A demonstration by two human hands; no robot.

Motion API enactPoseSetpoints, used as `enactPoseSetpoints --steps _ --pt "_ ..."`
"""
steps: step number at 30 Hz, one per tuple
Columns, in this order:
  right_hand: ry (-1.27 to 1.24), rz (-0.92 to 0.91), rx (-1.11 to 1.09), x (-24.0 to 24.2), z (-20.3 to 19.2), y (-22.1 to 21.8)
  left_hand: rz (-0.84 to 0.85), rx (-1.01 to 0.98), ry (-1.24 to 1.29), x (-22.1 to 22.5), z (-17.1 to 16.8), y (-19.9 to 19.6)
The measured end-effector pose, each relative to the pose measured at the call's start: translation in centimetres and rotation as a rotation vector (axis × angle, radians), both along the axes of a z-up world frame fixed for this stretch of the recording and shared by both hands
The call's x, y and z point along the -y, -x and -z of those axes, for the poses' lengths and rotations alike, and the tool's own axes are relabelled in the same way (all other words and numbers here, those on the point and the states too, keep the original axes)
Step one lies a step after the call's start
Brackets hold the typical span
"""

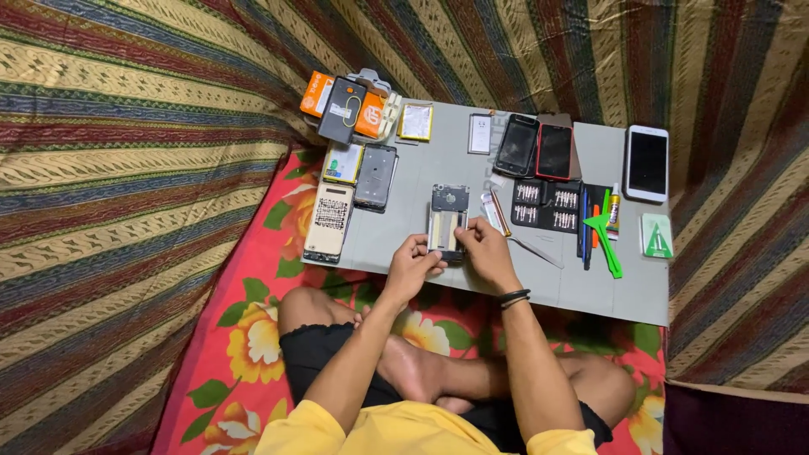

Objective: The person is organizing and inspecting various smartphone components, including backplates, internal frames, and batteries, on a low table.

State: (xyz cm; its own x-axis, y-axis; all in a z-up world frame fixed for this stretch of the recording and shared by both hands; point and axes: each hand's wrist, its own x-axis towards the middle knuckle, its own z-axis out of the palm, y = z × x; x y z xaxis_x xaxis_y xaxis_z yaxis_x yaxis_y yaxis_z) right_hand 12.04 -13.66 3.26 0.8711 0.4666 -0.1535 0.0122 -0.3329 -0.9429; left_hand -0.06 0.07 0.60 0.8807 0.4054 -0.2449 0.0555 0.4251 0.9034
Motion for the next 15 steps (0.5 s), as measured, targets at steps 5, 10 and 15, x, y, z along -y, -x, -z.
enactPoseSetpoints --steps 5,10,15 --pt "-0.152 -0.101 -0.087 1.3 0.4 -0.6 -0.006 0.001 -0.008 0.3 -0.1 0.0" --pt "-0.181 -0.192 -0.083 1.6 1.1 -1.1 -0.034 0.012 0.019 0.3 -0.5 0.1" --pt "-0.137 -0.164 -0.070 1.5 1.2 -1.1 -0.012 -0.031 0.007 0.2 -0.7 0.2"
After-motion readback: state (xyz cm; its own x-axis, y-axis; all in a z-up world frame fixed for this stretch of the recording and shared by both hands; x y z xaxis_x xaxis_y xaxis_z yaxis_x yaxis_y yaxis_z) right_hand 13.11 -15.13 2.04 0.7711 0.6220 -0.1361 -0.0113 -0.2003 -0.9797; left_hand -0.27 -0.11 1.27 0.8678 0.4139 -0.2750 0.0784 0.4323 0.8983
